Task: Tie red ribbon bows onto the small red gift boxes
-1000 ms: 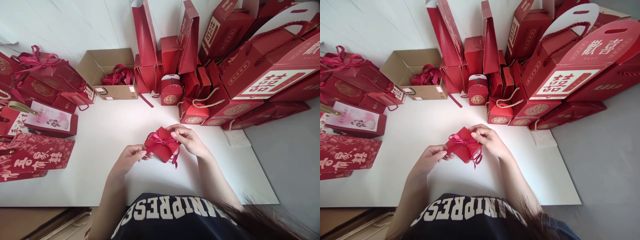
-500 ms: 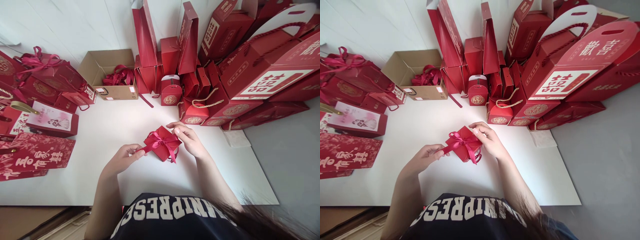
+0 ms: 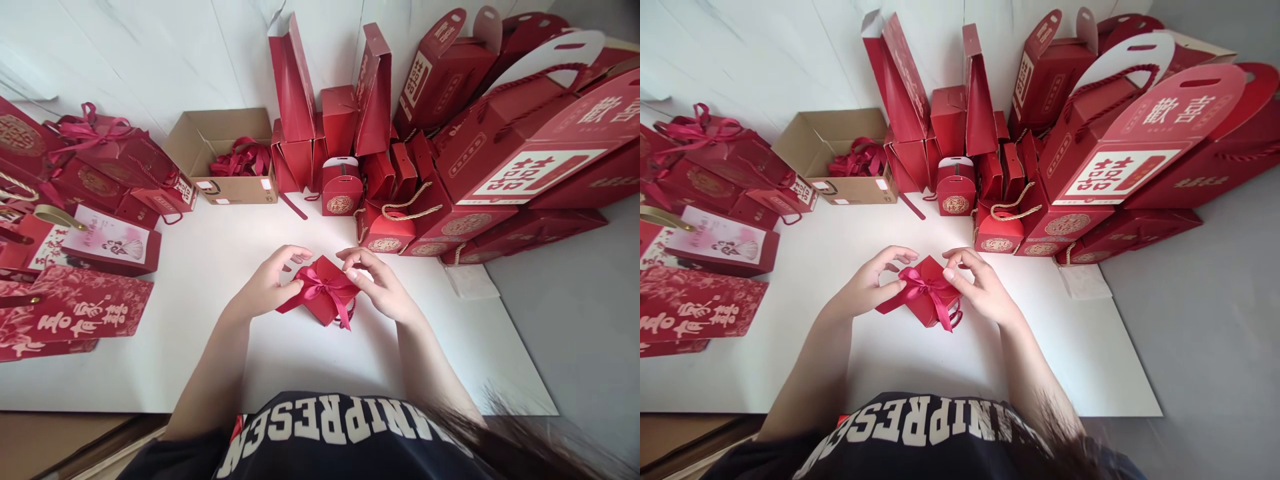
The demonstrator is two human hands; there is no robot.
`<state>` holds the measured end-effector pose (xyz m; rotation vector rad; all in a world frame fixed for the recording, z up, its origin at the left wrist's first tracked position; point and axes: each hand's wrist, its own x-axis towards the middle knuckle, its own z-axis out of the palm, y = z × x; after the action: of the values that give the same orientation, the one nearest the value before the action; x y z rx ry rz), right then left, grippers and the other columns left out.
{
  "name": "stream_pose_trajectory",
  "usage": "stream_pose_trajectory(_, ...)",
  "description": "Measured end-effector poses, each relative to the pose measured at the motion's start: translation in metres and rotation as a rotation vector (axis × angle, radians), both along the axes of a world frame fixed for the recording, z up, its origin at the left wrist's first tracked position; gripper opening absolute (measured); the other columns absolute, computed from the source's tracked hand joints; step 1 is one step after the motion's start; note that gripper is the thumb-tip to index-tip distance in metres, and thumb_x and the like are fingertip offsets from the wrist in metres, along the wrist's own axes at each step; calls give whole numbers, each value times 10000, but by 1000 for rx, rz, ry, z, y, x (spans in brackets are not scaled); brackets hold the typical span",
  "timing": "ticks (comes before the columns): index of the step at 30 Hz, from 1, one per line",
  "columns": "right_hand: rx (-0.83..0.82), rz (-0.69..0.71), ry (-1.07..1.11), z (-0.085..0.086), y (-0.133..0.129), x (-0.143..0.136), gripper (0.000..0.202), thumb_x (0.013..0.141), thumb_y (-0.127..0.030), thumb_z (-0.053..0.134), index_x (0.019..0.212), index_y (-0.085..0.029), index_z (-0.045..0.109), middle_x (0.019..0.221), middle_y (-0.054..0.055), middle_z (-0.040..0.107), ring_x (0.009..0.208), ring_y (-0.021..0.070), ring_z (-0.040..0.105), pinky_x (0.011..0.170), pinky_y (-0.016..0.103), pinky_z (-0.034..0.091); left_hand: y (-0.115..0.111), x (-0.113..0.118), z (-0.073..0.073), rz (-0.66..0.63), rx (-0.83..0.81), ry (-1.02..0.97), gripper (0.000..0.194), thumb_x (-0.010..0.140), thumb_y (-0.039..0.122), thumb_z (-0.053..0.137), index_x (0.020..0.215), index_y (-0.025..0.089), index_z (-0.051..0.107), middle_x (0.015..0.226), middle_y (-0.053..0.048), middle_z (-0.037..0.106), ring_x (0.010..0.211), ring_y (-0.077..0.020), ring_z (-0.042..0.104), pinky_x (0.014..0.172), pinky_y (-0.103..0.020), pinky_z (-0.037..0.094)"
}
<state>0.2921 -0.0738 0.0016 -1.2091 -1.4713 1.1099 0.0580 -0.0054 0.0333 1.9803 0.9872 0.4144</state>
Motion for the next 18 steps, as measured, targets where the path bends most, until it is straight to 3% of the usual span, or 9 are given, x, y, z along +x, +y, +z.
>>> stream_pose_trajectory(6,18,146,-89,1,-3,5,256,909,-315,635,1146,-259,556,1223,67,599,1144,229,571,1028,405,428,0,-6,-12,-68,79,-150,416,814,90,522,1196,239,591,1191,-50,633,1070,-199,605,970,-359,466)
stream_pose_trajectory(11,82,77,-101,-3,0,0,87,962,-269,545,1004,-232,612,1129,67,625,1057,214,603,972,396,462,-2,-1,-24,-100,293,-282,328,817,77,603,1110,218,651,1062,-62,637,976,-184,609,881,-341,502)
stream_pose_trajectory(14,116,29,-95,-5,2,-5,124,975,-289,530,925,-228,626,1069,60,644,1017,207,619,939,381,475,-3,2,-28,-99,370,-299,353,810,71,634,1130,218,650,1053,-70,636,970,-184,615,873,-341,518)
stream_pose_trajectory(18,172,-25,-120,-6,0,-7,98,954,-274,571,1035,-250,621,1170,61,628,1119,213,593,995,389,450,-5,2,-28,-124,452,-340,354,805,31,616,1101,221,660,1093,-83,627,1023,-194,623,893,-348,530)
